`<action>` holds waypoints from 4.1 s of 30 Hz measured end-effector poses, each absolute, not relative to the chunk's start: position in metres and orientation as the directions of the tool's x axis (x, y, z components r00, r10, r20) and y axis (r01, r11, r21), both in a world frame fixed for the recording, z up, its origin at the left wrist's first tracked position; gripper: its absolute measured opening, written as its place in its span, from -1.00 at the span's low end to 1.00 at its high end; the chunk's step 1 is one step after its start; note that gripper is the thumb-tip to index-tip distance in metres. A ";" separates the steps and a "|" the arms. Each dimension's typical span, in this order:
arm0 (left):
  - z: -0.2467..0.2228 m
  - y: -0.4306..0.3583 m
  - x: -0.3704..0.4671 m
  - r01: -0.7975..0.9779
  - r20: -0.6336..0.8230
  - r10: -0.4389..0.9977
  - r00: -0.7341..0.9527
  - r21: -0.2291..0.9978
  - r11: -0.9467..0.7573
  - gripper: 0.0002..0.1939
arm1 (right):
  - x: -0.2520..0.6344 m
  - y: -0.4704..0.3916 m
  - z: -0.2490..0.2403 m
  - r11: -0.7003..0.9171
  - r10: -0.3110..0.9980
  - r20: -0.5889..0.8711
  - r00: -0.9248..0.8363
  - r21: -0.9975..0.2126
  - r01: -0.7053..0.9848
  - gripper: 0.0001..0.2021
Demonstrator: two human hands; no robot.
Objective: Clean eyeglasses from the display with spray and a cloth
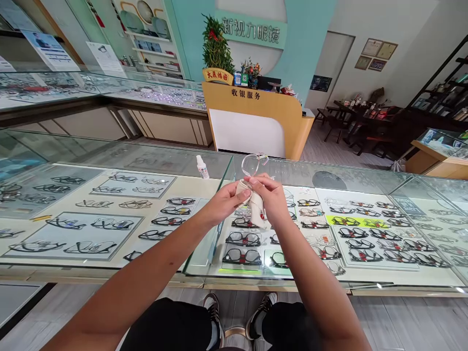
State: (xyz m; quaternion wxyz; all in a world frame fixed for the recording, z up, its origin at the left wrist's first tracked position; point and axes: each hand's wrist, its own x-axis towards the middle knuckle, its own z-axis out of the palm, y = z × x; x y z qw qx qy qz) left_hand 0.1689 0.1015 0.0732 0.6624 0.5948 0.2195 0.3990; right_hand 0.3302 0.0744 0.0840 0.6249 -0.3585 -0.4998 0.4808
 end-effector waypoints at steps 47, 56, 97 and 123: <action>0.067 0.114 0.165 -0.293 0.135 0.778 0.613 0.954 0.065 -0.54 | 0.337 0.081 0.081 0.340 0.938 0.337 0.076 -0.940 -0.032 -0.77; 0.062 0.116 0.169 -0.232 0.098 0.878 0.469 0.973 0.015 -0.42 | 0.337 0.080 0.078 0.579 0.730 0.674 0.113 -0.698 0.421 -0.80; 0.080 0.135 0.150 -0.559 0.019 0.921 0.388 0.800 0.219 -0.67 | 0.367 0.084 0.081 0.201 0.354 0.935 -0.004 -0.072 0.977 -0.79; 0.068 0.131 0.152 -0.284 0.226 0.770 0.597 0.957 -0.060 -0.48 | 0.357 0.081 0.088 -0.004 0.987 -0.015 -0.163 -0.998 0.063 -0.56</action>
